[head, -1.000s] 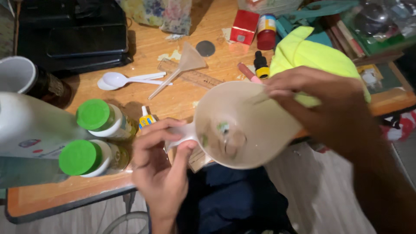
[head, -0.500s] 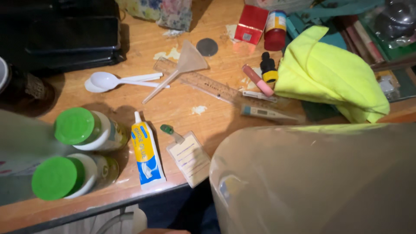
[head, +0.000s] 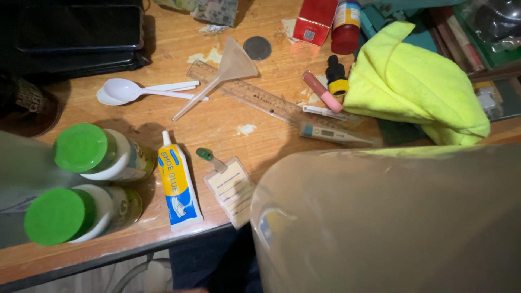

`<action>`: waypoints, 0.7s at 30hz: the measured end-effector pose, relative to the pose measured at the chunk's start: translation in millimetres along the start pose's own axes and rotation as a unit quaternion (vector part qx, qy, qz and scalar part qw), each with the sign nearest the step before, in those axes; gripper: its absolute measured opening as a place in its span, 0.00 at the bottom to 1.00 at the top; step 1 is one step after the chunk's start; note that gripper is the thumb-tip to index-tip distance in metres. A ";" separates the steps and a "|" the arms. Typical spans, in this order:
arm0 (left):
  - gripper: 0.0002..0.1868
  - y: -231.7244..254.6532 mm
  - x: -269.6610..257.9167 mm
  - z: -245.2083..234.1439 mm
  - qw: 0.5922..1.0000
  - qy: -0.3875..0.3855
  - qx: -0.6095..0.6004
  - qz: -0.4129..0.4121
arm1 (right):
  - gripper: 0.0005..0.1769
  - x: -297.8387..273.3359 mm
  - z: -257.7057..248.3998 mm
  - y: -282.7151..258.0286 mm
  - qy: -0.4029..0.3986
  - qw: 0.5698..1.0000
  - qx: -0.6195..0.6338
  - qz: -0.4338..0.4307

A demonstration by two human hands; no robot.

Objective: The person picks up several small items from a desk including sunglasses, a thermometer, and various containers, placing them into a funnel-shaped container.

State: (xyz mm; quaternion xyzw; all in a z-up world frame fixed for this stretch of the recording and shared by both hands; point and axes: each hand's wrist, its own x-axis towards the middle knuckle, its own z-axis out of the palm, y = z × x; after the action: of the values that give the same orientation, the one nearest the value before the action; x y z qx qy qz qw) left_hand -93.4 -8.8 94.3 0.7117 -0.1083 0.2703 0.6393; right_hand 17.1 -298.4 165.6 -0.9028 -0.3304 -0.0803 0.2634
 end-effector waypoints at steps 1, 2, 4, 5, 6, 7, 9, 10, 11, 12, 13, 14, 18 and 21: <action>0.19 -1.5 -0.6 0.0 1.000 0.001 -0.002 0.001 | 0.05 0.9 0.9 -0.3 -0.001 1.000 -0.001 0.000; 0.19 -2.4 -0.3 -0.2 1.000 0.001 -0.001 0.001 | 0.06 1.8 2.5 -0.3 -0.001 1.000 -0.003 -0.001; 0.19 -0.8 1.4 -0.6 1.000 0.003 -0.002 0.001 | 0.06 3.1 6.3 0.4 -0.001 1.000 -0.003 -0.001; 0.19 -0.3 1.7 -0.8 1.000 0.002 -0.002 -0.001 | 0.06 3.2 7.8 0.9 -0.003 1.000 -0.003 -0.003; 0.19 0.2 0.9 -1.9 1.000 0.003 -0.002 -0.001 | 0.06 2.9 9.2 1.3 -0.004 1.000 -0.003 -0.003; 0.19 0.1 0.4 -3.0 1.000 0.003 -0.001 -0.002 | 0.06 2.2 9.2 1.3 -0.005 1.000 -0.001 -0.004; 0.19 -1.9 0.4 -5.1 1.000 0.003 -0.002 -0.001 | 0.06 1.6 3.7 0.1 -0.002 1.000 -0.004 -0.012; 0.19 -2.1 -1.5 -6.4 1.000 0.002 -0.001 0.001 | 0.06 1.4 0.7 -1.4 0.001 1.000 -0.007 -0.018; 0.19 -3.4 -3.9 -6.9 1.000 0.002 -0.001 0.000 | 0.06 5.1 2.1 -3.6 0.005 1.000 -0.009 -0.023; 0.19 -8.4 -5.1 -5.8 1.000 0.017 -0.007 -0.001 | 0.06 9.2 6.0 -7.0 0.011 0.999 -0.014 -0.032; 0.19 -15.0 -6.9 -2.3 0.999 0.047 -0.022 -0.008 | 0.06 13.9 11.2 -10.6 0.019 0.999 -0.014 -0.041; 0.20 -26.1 -7.0 3.8 0.996 0.079 -0.043 -0.002 | 0.06 18.5 16.1 -13.6 0.024 0.998 -0.020 -0.053; 0.21 -65.8 -8.2 8.3 0.995 0.078 -0.062 0.002 | 0.05 33.1 40.3 -22.2 0.048 0.995 -0.035 -0.086; 0.21 -81.5 -14.2 7.6 0.993 0.088 -0.072 0.001 | 0.06 34.7 50.5 -26.6 0.064 0.993 -0.015 -0.094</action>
State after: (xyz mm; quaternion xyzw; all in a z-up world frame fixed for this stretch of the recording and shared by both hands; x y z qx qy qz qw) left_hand -62.6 -6.0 17.2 0.6371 -0.0711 0.3239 0.6958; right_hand 25.3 -235.3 145.0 -0.8644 -0.3954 -0.1674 0.2617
